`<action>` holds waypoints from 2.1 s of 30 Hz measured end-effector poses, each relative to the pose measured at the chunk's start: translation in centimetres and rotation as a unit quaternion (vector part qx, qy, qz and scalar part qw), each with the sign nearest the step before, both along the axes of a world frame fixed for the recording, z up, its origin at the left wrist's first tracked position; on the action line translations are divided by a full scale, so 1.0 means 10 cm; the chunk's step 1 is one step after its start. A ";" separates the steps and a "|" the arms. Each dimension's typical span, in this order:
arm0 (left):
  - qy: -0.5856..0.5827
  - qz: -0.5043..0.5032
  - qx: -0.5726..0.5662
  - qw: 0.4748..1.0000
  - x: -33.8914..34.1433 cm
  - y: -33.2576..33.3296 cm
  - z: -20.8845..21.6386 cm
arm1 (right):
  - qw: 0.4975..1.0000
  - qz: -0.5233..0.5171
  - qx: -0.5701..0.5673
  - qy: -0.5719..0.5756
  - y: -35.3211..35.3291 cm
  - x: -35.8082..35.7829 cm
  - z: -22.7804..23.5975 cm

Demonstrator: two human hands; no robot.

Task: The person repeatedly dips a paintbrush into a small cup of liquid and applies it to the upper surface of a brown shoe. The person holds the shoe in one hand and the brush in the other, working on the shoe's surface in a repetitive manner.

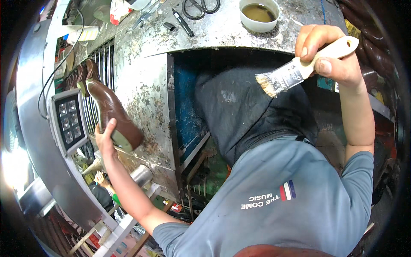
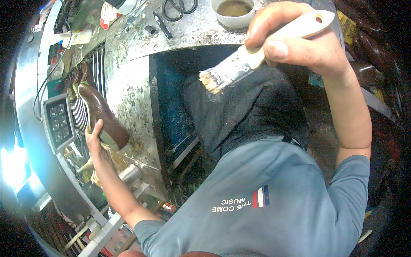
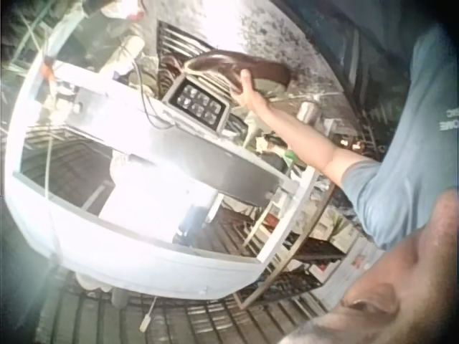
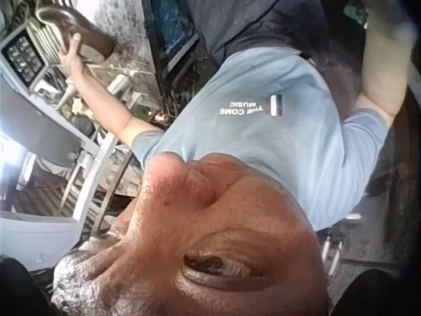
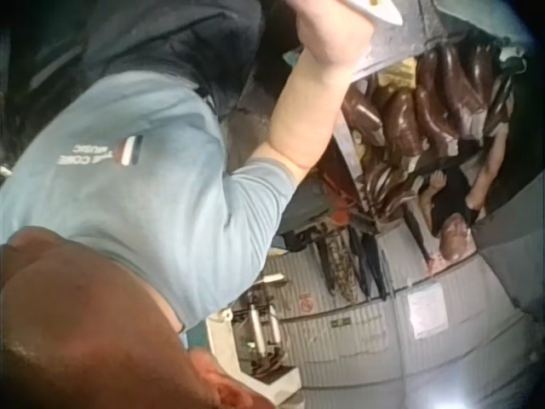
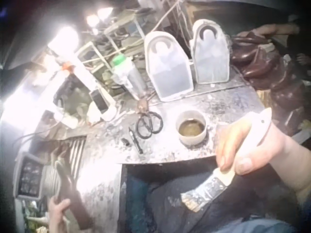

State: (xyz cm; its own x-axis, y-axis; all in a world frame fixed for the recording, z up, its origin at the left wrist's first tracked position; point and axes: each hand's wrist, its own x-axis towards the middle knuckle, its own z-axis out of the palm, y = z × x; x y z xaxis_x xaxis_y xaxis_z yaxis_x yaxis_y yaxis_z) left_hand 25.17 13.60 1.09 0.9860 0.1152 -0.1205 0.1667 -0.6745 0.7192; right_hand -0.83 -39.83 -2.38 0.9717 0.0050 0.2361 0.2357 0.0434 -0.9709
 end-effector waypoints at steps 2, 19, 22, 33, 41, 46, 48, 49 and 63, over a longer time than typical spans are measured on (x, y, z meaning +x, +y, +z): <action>0.013 -0.021 -0.053 0.998 0.39 0.11 -0.01 | 0.999 -0.038 0.009 0.035 0.02 -0.02 0.01; -0.095 -0.053 0.184 0.977 3.33 0.49 -1.11 | 0.971 -0.200 -0.107 0.075 -0.08 -0.04 0.04; -0.163 -0.006 0.234 0.958 3.34 0.50 -1.40 | 0.973 -0.186 -0.107 0.085 -0.07 -0.01 0.04; -0.189 0.009 0.019 0.982 2.84 1.18 -1.22 | 0.980 -0.190 -0.053 0.019 0.04 -0.14 -0.02; -0.168 -0.266 0.052 0.948 0.56 -0.24 -0.65 | 0.960 -0.262 -0.089 0.036 0.07 -0.64 0.05; -0.146 -0.354 0.099 0.918 -0.92 -1.15 -0.72 | 0.860 -0.436 -0.244 -0.105 -0.55 -1.23 -0.35; -0.142 -0.387 0.089 0.907 -1.32 -1.40 -0.81 | 0.696 -0.531 -0.475 -0.090 -0.92 -1.56 -0.41; -0.145 -0.399 0.078 0.902 -1.46 -1.50 -0.86 | 0.586 -0.565 -0.575 -0.082 -1.11 -1.68 -0.50; -0.226 -0.483 0.174 0.828 -2.04 -1.82 -0.92 | 0.412 -0.449 -0.792 0.022 -2.57 -0.45 -0.74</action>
